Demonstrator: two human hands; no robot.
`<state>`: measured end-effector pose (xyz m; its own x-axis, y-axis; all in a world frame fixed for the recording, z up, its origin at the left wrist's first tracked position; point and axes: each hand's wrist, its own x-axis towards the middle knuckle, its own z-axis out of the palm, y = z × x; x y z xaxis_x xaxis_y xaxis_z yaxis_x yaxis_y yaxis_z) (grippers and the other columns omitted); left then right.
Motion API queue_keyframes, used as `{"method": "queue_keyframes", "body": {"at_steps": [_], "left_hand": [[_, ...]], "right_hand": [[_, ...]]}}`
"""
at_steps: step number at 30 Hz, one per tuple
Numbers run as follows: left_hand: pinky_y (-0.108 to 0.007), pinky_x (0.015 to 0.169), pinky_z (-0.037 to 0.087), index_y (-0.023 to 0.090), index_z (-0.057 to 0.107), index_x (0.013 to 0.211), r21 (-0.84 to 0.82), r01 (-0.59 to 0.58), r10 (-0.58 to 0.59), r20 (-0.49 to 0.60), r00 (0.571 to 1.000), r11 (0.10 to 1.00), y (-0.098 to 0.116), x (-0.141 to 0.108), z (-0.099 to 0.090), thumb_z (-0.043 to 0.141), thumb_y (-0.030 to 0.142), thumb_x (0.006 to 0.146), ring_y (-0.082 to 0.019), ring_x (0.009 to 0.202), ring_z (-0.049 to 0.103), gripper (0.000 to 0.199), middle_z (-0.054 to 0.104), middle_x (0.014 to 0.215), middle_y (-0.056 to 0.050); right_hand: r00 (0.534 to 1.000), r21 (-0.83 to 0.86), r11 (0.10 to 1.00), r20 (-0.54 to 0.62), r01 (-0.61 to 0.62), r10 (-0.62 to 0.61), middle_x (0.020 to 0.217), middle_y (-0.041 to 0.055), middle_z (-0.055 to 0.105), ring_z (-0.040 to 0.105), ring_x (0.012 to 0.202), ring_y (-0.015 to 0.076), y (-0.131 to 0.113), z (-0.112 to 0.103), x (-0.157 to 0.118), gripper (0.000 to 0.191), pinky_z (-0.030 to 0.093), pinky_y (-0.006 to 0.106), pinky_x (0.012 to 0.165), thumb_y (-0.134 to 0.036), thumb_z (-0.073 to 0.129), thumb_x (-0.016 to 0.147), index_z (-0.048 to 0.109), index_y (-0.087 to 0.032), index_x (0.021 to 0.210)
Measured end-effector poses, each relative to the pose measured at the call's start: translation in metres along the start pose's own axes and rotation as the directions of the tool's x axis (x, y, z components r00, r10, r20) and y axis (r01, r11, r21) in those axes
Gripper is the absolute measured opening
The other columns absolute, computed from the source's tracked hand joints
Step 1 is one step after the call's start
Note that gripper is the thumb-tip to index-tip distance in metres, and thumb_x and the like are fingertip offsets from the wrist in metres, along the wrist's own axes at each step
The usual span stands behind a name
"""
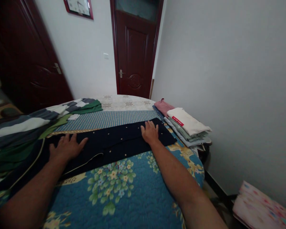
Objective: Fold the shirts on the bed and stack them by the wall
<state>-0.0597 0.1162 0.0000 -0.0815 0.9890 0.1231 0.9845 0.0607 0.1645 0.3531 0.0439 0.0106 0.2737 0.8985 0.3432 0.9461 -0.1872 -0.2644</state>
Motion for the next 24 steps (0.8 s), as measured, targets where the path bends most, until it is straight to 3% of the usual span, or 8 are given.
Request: {"method": "queue_keyframes", "body": {"at_steps": [2, 5, 7, 9, 13, 19, 24], "left_hand": [[-0.079, 0.12, 0.02, 0.013, 0.044, 0.163, -0.002, -0.009, 0.009, -0.002, 1.0, 1.0, -0.001, 0.001, 0.001, 0.029, 0.078, 0.094, -0.049, 0.159, 0.025, 0.096, 0.028, 0.173, -0.025], [-0.078, 0.121, 0.019, 0.012, 0.042, 0.164, 0.014, -0.012, 0.012, 0.013, 1.0, 1.0, -0.001, 0.001, 0.001, 0.026, 0.079, 0.094, -0.049, 0.159, 0.023, 0.098, 0.026, 0.174, -0.025], [-0.078, 0.121, 0.019, 0.012, 0.041, 0.165, 0.02, -0.011, 0.011, 0.024, 1.0, 1.0, -0.001, 0.002, 0.0, 0.024, 0.08, 0.093, -0.049, 0.16, 0.022, 0.1, 0.024, 0.175, -0.025], [-0.078, 0.121, 0.019, 0.012, 0.04, 0.165, 0.022, -0.016, 0.015, 0.027, 1.0, 1.0, -0.001, 0.002, -0.001, 0.023, 0.08, 0.093, -0.049, 0.16, 0.021, 0.101, 0.023, 0.175, -0.025], [-0.079, 0.12, 0.02, 0.013, 0.041, 0.165, 0.016, -0.029, 0.029, 0.021, 0.999, 0.999, -0.001, 0.001, -0.002, 0.022, 0.08, 0.094, -0.048, 0.16, 0.023, 0.1, 0.024, 0.174, -0.026], [-0.08, 0.117, 0.023, 0.01, 0.044, 0.162, 0.031, -0.049, 0.049, 0.003, 0.999, 0.998, -0.003, 0.001, 0.0, 0.025, 0.078, 0.096, -0.049, 0.158, 0.027, 0.096, 0.028, 0.173, -0.026], [-0.08, 0.116, 0.026, 0.01, 0.051, 0.154, 0.059, -0.069, 0.072, -0.046, 0.996, 0.996, 0.002, -0.004, -0.009, 0.03, 0.071, 0.1, -0.049, 0.153, 0.035, 0.085, 0.04, 0.168, -0.025]], "right_hand": [[0.987, 0.052, 0.986, 0.035, 0.155, -0.157, 0.172, 0.0123, 0.037, 0.023, 0.161, 0.0259, -0.034, -0.001, -0.02, 0.06, 0.01, 0.053, 0.131, -0.051, 0.035, 0.111, 0.046, -0.017, 0.159], [0.91, 0.148, 0.918, 0.147, 0.367, -0.387, 0.175, 0.007, 0.03, 0.017, 0.164, 0.0247, -0.078, 0.003, -0.05, 0.068, 0.006, 0.052, 0.133, -0.062, 0.034, 0.108, 0.043, -0.023, 0.163], [0.857, 0.201, 0.891, 0.256, 0.406, -0.448, 0.176, 0.006, 0.029, 0.017, 0.164, 0.0262, -0.093, 0.005, -0.062, 0.074, 0.007, 0.054, 0.133, -0.068, 0.032, 0.106, 0.04, -0.024, 0.165], [0.841, 0.21, 0.898, 0.32, 0.386, -0.437, 0.176, 0.0066, 0.027, 0.017, 0.164, 0.0278, -0.094, 0.005, -0.066, 0.078, 0.007, 0.057, 0.133, -0.071, 0.029, 0.105, 0.037, -0.024, 0.167], [0.892, 0.128, 0.952, 0.332, 0.279, -0.306, 0.177, 0.0079, 0.025, 0.014, 0.165, 0.0283, -0.059, 0.0, -0.053, 0.079, 0.005, 0.057, 0.132, -0.07, 0.028, 0.106, 0.033, -0.022, 0.169], [0.945, -0.049, 0.998, 0.326, 0.041, -0.023, 0.177, 0.0121, 0.022, 0.012, 0.165, 0.0285, 0.032, -0.015, -0.036, 0.08, 0.005, 0.06, 0.13, -0.068, 0.029, 0.107, 0.031, -0.018, 0.169], [0.962, -0.169, 0.961, 0.128, -0.219, 0.242, 0.171, 0.02, 0.035, 0.026, 0.16, 0.0335, 0.083, -0.028, -0.036, 0.07, 0.02, 0.059, 0.126, -0.056, 0.03, 0.109, 0.043, -0.013, 0.162]]}}
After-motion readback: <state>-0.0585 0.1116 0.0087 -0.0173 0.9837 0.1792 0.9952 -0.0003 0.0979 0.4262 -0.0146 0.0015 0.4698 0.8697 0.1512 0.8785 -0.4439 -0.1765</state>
